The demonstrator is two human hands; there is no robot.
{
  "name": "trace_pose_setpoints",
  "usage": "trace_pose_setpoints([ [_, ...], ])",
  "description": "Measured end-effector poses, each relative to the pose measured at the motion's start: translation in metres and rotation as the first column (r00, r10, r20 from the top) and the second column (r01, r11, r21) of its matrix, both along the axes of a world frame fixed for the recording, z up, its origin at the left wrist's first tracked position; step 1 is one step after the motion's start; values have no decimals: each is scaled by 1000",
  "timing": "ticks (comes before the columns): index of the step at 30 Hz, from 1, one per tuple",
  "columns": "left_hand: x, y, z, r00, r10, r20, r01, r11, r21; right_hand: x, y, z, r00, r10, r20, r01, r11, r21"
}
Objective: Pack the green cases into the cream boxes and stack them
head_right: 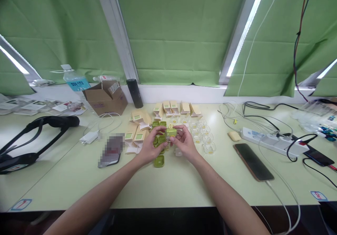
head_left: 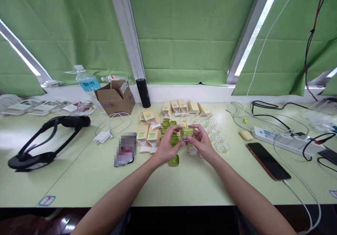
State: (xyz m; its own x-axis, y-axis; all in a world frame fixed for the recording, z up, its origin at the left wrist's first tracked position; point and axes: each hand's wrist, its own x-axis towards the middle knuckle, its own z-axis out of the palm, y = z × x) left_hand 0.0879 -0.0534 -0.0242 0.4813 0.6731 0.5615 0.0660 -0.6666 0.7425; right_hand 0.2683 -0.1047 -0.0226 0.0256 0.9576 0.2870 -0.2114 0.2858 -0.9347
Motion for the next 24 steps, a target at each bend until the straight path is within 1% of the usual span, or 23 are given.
trace_pose_setpoints([
  [5,1,0,0,1000,9,-1,-9,1000,-24,-1,-2,3,999,-10,40,10,1000,3],
  [8,0,0,1,1000,3,-18,-3,1000,-10,0,-4,5,995,-35,88,36,999,-8],
  [11,-4,1,7,997,-15,-80,17,1000,24,5,-7,9,975,-113,189,120,992,-25],
  [14,-11,7,18,981,-21,-191,31,998,46,10,-18,15,942,-165,293,182,983,-30],
  [16,-16,16,27,969,36,-244,-21,998,63,12,-33,17,914,-179,364,201,979,-22],
  [18,-19,28,36,943,158,-293,-134,986,99,12,-53,16,862,-181,473,217,976,-22],
  [19,-20,35,40,912,227,-343,-194,973,127,11,-63,13,828,-161,537,215,976,-39],
  [21,-20,49,47,797,349,-493,-274,936,220,8,-83,4,748,-110,655,202,977,-67],
  [22,-18,57,49,722,413,-555,-294,909,295,6,-91,-1,710,-92,699,197,978,-72],
  [24,-12,73,54,553,527,-646,-292,848,442,1,-103,-11,650,-70,757,177,982,-61],
])
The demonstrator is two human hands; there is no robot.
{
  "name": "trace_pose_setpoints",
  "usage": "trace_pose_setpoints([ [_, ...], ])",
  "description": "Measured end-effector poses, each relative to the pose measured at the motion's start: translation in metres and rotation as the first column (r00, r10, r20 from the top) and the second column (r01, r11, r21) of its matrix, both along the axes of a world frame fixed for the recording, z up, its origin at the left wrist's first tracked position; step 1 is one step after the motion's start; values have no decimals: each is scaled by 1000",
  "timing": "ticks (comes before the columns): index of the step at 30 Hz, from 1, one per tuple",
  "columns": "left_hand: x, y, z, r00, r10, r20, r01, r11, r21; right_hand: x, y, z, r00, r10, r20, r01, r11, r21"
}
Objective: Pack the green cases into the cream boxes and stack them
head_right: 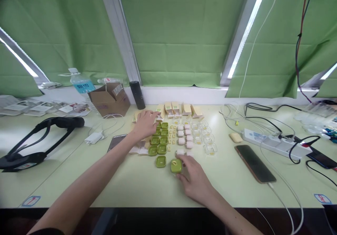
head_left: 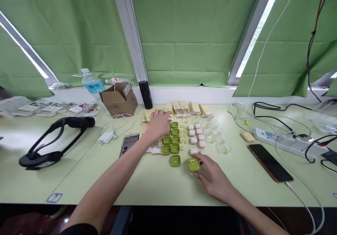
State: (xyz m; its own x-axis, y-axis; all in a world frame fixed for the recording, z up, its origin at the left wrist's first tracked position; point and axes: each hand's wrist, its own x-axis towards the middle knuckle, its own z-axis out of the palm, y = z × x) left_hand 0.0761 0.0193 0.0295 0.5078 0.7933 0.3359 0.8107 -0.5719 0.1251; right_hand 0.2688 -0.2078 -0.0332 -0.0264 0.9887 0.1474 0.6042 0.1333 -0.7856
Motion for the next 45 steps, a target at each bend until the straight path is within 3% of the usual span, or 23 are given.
trace_pose_setpoints([
  [2,10,17,2,983,71,-171,-69,997,20,-5,-5,-8,998,15,54,-15,1000,0],
  [4,22,35,3,950,111,-291,-133,989,-60,-9,-5,-13,996,15,90,-17,1000,19],
  [12,62,93,-12,910,184,-372,-268,945,-189,-13,-3,-31,994,14,112,-30,989,142],
  [15,68,102,-21,907,202,-370,-292,934,-205,-8,-5,-26,991,6,135,-31,982,187],
  [20,67,105,-27,916,236,-324,-307,933,-189,5,8,4,994,-85,75,57,945,322],
  [24,59,94,-13,936,249,-247,-279,956,-92,14,36,27,991,-136,0,122,892,435],
  [28,49,68,8,965,219,-147,-216,976,36,19,74,41,975,-168,-143,216,857,468],
  [31,40,37,16,997,65,44,-73,973,218,20,103,43,961,-153,-230,242,866,437],
  [35,25,-13,7,973,-123,197,59,952,302,17,126,36,963,-65,-261,159,920,358],
  [38,13,-42,-6,962,-180,206,113,947,301,12,127,27,972,27,-235,55,941,334],
  [45,5,-66,-29,969,-212,124,162,930,329,2,112,23,973,185,-141,-141,951,275],
])
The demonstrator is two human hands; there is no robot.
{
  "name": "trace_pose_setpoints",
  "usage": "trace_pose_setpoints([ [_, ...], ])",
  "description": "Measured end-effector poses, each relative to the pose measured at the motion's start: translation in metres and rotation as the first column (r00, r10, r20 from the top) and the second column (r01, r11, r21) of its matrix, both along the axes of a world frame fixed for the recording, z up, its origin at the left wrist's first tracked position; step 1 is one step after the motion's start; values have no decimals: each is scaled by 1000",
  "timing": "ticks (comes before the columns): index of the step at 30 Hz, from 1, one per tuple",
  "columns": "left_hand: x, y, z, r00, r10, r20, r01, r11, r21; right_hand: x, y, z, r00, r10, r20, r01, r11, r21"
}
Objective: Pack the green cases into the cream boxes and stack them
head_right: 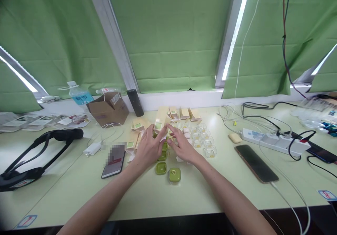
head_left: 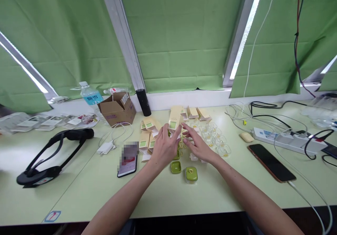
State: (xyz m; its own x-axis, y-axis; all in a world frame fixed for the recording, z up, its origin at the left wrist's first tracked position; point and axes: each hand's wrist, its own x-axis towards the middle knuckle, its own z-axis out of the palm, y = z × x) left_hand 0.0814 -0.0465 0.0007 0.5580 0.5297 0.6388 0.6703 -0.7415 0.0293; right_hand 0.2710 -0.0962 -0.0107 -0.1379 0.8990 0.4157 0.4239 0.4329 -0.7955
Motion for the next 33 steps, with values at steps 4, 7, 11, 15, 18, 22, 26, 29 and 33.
trace_pose_setpoints([
  [4,2,-8,-7,999,-36,-29,37,999,15,-3,-5,2,998,1,64,-2,1000,27],
  [7,1,-13,-12,996,-82,-26,83,996,22,-1,-7,1,998,-22,59,20,999,41],
  [11,-2,-13,-20,980,-192,58,193,981,-5,3,-6,-2,999,-34,-7,34,998,53],
  [15,-4,-6,-25,935,-201,292,253,956,-151,5,-7,-4,997,-20,-79,20,1000,1],
  [18,-5,0,-25,883,-212,419,336,909,-247,3,-9,-4,993,11,-116,-15,999,-31],
  [22,-5,4,-27,824,-240,513,424,862,-278,0,-12,-5,988,32,-150,-40,998,-50],
  [26,-5,2,-27,801,-252,542,461,838,-292,1,-11,-9,981,57,-186,-64,997,-36],
  [29,-5,2,-26,787,-264,558,486,822,-296,3,-10,-11,971,90,-221,-102,994,-47],
  [33,-5,2,-25,785,-257,564,492,812,-315,5,-10,-13,970,82,-230,-99,993,-64],
])
